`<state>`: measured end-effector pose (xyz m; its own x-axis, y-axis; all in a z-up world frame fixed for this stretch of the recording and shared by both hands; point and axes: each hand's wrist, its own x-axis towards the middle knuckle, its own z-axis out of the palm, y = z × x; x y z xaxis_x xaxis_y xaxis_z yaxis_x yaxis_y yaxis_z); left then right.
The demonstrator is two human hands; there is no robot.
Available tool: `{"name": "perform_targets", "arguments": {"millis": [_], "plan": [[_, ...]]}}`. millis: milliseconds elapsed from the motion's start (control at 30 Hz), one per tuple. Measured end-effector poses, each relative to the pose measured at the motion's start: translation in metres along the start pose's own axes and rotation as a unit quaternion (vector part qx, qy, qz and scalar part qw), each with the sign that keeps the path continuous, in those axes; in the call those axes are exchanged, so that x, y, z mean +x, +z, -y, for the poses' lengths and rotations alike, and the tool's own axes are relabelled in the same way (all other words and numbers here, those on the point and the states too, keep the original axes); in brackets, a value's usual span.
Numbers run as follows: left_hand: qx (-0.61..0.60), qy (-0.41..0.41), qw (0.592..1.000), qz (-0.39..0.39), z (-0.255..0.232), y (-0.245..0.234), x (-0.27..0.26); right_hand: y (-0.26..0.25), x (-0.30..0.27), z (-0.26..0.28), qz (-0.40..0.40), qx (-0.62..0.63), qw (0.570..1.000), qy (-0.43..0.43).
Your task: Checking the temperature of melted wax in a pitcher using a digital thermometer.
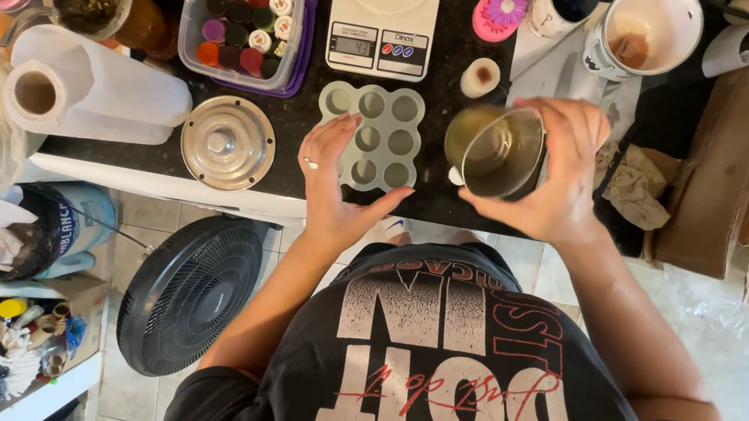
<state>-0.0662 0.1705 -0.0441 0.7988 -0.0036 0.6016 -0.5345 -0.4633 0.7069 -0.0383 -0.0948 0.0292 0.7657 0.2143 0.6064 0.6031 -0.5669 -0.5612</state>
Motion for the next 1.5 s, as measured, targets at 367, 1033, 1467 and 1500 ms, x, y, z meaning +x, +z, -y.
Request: {"name": "perform_targets", "arguments": {"millis": [367, 1033, 1467, 1500], "plan": [[-0.010, 0.005, 1.000, -0.006, -0.004, 0.004, 0.000, -0.009, -0.004, -0.001, -0.027, -0.035, 0.999, -0.015], [-0.671, -0.362, 0.641, 0.084, -0.014, 0.064, -0.026, 0.004, -0.008, 0.021, -0.027, 0.013, 0.999, -0.030], [-0.789, -0.398, 0.445, 0.145, -0.025, 0.061, -0.008, 0.006, -0.015, 0.017, -0.050, 0.013, 0.998, -0.032], [-0.789, -0.397, 0.445, 0.145, -0.028, 0.059, -0.006, 0.004, -0.016, 0.017, -0.050, 0.013, 0.998, -0.033]]}}
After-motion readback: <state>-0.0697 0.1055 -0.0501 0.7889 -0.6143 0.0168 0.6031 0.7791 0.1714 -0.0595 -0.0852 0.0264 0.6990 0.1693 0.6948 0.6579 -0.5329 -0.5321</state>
